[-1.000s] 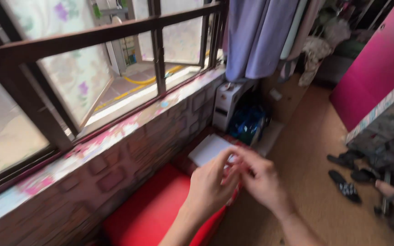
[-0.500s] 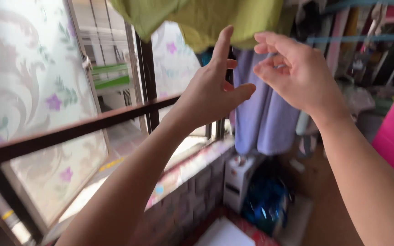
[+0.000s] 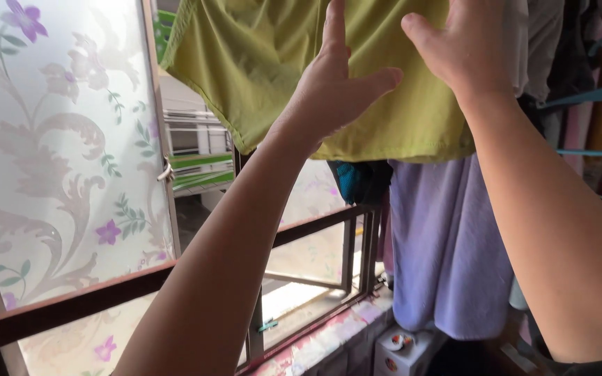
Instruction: Folding various items of clothing including shorts and shirts on a bed.
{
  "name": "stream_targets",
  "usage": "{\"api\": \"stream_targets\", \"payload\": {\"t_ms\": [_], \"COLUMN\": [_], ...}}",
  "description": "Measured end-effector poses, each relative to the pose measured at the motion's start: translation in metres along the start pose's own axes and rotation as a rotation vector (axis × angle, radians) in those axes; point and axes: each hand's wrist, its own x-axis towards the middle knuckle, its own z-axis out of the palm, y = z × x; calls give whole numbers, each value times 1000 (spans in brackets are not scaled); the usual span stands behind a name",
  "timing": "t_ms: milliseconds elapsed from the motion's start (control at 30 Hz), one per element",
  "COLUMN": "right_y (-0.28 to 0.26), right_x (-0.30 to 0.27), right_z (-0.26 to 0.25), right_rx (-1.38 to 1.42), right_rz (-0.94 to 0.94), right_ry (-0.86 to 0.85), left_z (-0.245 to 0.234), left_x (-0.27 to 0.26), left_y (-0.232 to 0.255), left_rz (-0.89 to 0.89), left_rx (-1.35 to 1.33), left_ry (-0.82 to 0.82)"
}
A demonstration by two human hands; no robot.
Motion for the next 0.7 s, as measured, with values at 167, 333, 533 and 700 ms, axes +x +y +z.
{"api": "stream_targets", "payload": {"t_ms": [167,333,533,700], "right_y": [30,86,44,48], "right_x": [19,55,91,91], "right_z": [13,73,105,147], "right_rx": [23,418,988,1482], "right_rz": [128,537,737,663], "right_ry": [81,-7,-175,94], "left_z": [6,10,2,-15], "left_x": [30,53,60,55], "left_y": [-18,-16,-26,-23], "left_rz": [116,71,92,-3], "left_rx": [60,89,96,6], "left_ry": [-11,55,45,66]}}
